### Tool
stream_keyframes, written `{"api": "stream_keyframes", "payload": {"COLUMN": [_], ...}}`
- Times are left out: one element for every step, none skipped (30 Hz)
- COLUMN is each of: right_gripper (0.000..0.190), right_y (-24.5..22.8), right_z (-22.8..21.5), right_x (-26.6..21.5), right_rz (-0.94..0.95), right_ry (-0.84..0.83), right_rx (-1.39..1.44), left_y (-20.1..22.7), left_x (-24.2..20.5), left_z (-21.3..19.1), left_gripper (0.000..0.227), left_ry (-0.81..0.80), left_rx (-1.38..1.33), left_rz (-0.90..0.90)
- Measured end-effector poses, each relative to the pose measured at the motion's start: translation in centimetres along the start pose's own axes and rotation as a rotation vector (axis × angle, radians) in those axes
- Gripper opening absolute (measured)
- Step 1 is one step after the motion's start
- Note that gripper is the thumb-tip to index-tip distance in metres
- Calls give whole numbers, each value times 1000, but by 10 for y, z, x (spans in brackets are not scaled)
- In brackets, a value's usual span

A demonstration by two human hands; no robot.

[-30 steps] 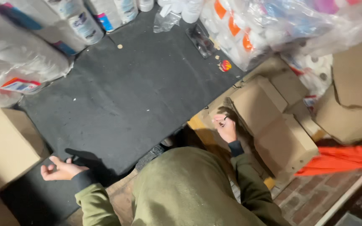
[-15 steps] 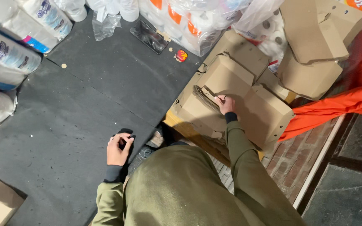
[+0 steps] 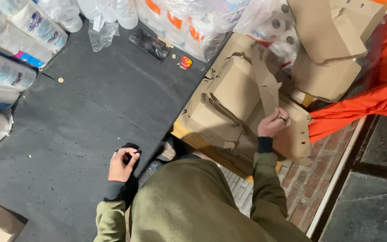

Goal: The person folds cardboard boxes by hand and stacks them on a surface.

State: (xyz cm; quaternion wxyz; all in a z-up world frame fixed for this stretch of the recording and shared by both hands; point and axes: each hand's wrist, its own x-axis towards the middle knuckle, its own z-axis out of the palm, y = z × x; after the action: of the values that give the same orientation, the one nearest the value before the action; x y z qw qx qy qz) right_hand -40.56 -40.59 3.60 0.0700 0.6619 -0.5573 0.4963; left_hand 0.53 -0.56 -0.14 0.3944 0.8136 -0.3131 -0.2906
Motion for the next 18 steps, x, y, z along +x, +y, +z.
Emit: {"api": "stream_keyframes", "payload": {"right_gripper": [16,16,16,16,12,8,8,6,11,11,16,22,22,20,20,20,8,5], "right_y": [-6,-12,-18,-30,-40,-51,-52,-54,-57,-103,-151,-200,-243,-285,-328,-348,-369,-390], "right_z": [-10,-21,-33,-41,-48,-55,-58,-62,-63,-76,-87,-101,-110,-122,-134,-135,-137,-141], "right_x": [6,11,14,18,24,30,23,15,8,11,13,14,11,9,6,1,-5,-12], "right_rz": [0,-18,-35,-33,-86,-138,-141,-201,-262,-265,-303,-342,-346,-379,-412,-416,-520,-624], "right_ry": [1,16,25,22,51,81,78,-36,-152,-157,-222,-287,-294,-318,-343,-353,-415,-475], "right_rx": [0,48,94,92,91,89,93,183,280,293,440,588,614,734,855,881,1075,1270], "left_y": [7,14,19,20,22,25,34,44,53,68,82,95,109,124,138,148,157,166], "left_x": [2,4,2,3,5,7,7,6,5,-1,-6,-11,-18,-24,-29,-32,-36,-40], "left_z": [0,0,0,3,9,15,19,23,26,30,30,30,29,28,27,26,23,21], "left_gripper": [18,20,23,23,23,22,22,24,27,27,50,74,74,97,121,121,111,102], "left_ry": [0,-28,-60,-62,-111,-159,-155,-209,-252,-239,-350,-459,-434,-511,-585,-557,-387,-218], "left_rx": [0,108,217,218,236,253,251,85,-78,-77,-179,-283,-280,-407,-539,-539,-378,-216], "left_rz": [1,-8,-22,-25,-11,4,0,79,155,149,114,79,71,34,-2,-10,-21,-38]}}
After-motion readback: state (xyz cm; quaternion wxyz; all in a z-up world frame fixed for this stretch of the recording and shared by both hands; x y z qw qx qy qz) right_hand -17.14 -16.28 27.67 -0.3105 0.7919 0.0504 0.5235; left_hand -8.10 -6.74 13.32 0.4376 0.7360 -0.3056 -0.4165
